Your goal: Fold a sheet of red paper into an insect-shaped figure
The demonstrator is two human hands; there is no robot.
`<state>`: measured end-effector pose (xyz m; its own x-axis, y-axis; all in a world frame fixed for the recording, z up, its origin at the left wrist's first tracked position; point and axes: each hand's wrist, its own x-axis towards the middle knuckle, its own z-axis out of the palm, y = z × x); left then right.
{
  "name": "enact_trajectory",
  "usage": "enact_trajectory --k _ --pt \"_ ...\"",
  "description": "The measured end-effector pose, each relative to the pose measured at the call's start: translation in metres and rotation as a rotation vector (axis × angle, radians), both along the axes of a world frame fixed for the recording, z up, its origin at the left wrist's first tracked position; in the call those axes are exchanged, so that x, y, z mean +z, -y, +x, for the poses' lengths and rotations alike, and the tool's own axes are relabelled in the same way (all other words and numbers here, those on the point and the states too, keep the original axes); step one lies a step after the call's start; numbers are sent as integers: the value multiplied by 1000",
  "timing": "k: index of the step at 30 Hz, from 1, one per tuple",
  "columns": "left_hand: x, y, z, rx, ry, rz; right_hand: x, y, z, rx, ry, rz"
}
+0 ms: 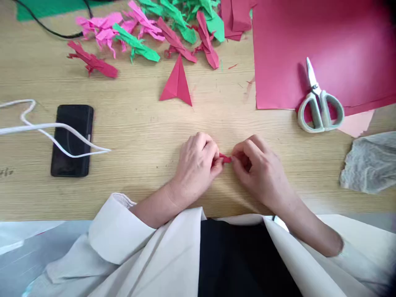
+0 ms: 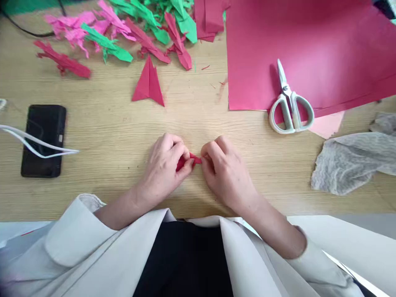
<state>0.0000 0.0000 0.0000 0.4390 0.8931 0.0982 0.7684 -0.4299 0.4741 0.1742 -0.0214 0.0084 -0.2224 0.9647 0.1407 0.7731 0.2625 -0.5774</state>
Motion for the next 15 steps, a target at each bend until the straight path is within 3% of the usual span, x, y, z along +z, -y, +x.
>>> enact_trajectory --k 5,9,15 --pt "0 0 0 0 16 4 1 11 11 117 -17 58" --pt "-1 1 1 9 -1 7 -3 18 15 246 101 121" --pt "0 2 1 13 1 15 -8 25 16 285 254 168"
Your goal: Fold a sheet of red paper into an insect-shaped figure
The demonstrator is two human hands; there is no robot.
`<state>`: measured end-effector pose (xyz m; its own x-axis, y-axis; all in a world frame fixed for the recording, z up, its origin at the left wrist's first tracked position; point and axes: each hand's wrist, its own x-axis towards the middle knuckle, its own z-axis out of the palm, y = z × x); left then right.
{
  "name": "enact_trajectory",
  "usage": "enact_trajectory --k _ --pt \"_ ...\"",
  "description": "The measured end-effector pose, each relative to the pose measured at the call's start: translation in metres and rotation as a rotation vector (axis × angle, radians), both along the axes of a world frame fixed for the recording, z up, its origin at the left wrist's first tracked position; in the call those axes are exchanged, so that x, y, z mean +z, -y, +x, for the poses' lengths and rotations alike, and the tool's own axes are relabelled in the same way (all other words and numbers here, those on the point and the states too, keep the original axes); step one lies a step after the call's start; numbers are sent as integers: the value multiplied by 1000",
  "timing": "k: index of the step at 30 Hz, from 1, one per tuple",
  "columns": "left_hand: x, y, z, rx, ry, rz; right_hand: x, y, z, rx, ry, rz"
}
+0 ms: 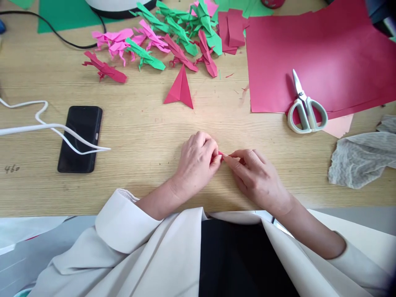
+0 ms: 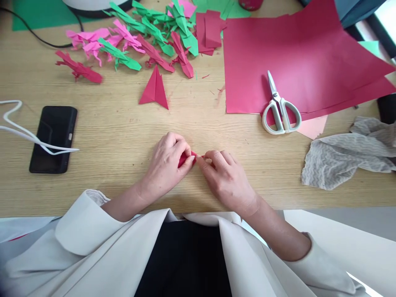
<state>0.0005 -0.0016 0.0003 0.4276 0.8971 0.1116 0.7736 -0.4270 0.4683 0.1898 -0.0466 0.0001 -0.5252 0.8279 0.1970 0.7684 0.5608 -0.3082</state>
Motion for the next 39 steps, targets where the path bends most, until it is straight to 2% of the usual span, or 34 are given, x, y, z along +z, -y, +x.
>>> enact_trajectory --k 6,12,17,23,28,33,39 --pt "0 1 -2 -14 21 -5 0 3 -3 -29 63 24" --pt "1 1 -1 -22 -13 14 9 6 -10 -15 271 81" --pt "1 13 -9 -110 -23 137 13 6 -14 -3 285 85" --pt "-5 29 -22 -213 -150 323 5 8 -11 -1 191 33" --pt "-4 28 -24 -261 -193 284 1 10 -8 -26 165 -42" --pt "-1 27 -25 -277 -205 250 10 10 -10 -26 269 -21" --pt "-2 33 -27 -295 -224 207 16 14 -10 -12 296 -6"
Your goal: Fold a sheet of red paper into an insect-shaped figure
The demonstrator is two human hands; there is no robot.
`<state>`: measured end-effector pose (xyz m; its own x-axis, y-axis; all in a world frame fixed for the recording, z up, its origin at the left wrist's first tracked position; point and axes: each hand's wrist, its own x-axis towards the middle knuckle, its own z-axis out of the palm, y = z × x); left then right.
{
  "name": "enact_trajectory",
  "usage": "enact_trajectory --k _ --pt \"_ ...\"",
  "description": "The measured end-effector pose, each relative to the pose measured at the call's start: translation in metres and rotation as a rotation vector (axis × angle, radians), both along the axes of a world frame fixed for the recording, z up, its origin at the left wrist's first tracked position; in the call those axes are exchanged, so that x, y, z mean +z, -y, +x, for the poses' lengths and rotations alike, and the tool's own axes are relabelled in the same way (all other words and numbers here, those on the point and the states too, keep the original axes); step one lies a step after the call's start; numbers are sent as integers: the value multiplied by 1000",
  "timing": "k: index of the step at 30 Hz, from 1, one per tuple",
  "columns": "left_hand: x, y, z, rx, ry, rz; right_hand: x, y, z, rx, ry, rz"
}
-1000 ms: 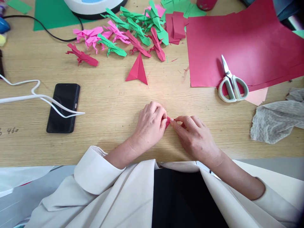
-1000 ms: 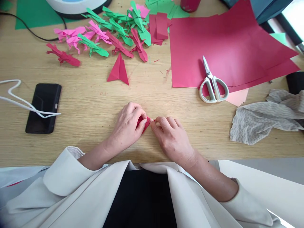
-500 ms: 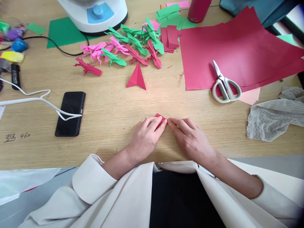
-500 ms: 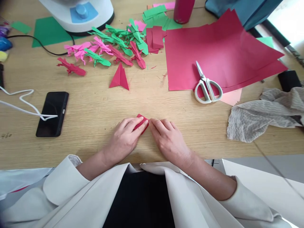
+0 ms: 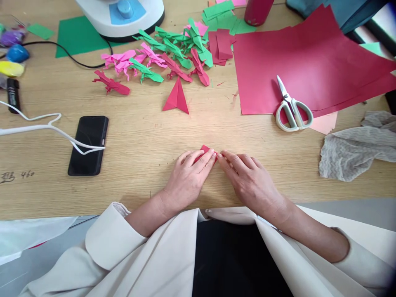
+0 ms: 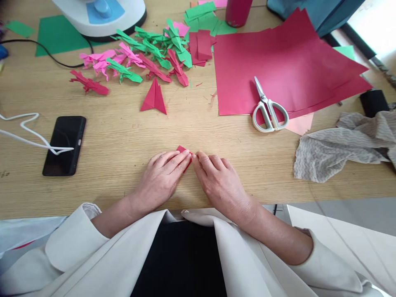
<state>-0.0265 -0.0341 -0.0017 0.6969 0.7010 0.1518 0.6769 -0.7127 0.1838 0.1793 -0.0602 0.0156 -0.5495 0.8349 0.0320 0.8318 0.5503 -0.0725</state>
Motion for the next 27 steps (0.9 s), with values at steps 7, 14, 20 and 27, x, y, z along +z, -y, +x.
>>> enact_trajectory --k 7,14,20,27 --pt "6 5 -2 65 -26 -161 -1 6 -7 0 75 70" --pt "3 6 -5 60 -65 -108 1 4 -6 4 67 74" --pt "14 -5 0 52 -63 -89 4 -4 3 -20 -47 41" --pt "27 -40 21 149 46 -184 5 -18 19 -113 -301 6"
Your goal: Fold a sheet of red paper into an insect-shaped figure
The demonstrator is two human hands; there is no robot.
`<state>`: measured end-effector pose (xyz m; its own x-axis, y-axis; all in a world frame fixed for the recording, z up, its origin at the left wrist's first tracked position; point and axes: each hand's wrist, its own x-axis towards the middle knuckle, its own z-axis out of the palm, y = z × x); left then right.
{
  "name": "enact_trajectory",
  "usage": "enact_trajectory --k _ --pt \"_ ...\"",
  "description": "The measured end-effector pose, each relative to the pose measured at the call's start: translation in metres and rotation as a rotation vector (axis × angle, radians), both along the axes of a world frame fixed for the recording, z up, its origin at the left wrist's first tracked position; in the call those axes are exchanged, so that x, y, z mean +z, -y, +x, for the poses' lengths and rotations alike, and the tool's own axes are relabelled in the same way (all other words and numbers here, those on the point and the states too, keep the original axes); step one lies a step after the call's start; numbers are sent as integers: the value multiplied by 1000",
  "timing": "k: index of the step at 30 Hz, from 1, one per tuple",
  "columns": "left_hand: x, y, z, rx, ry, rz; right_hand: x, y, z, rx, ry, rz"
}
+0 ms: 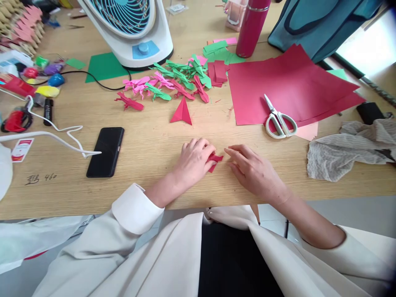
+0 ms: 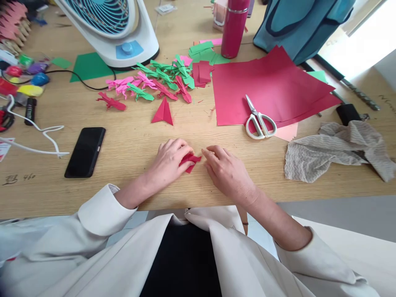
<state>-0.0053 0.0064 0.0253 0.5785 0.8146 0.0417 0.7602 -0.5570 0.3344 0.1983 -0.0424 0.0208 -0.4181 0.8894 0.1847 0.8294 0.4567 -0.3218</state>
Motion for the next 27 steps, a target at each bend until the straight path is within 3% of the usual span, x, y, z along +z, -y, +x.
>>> enact_trajectory --k 5,10,15,19,23,27 --pt "2 -12 2 -10 79 -201 3 -15 5 -35 -129 -109" --pt "4 -23 1 18 420 -525 12 -46 1 -38 -385 -223" --pt "1 -38 7 164 911 -549 18 -72 -15 -100 -716 -348" --pt "-7 -44 8 304 1188 -576 6 -76 -32 -107 -937 -458" --pt "-15 -45 5 319 1236 -613 -8 -74 -39 -161 -1022 -504" --pt "-19 -46 2 290 1184 -664 -11 -74 -40 -174 -997 -517"
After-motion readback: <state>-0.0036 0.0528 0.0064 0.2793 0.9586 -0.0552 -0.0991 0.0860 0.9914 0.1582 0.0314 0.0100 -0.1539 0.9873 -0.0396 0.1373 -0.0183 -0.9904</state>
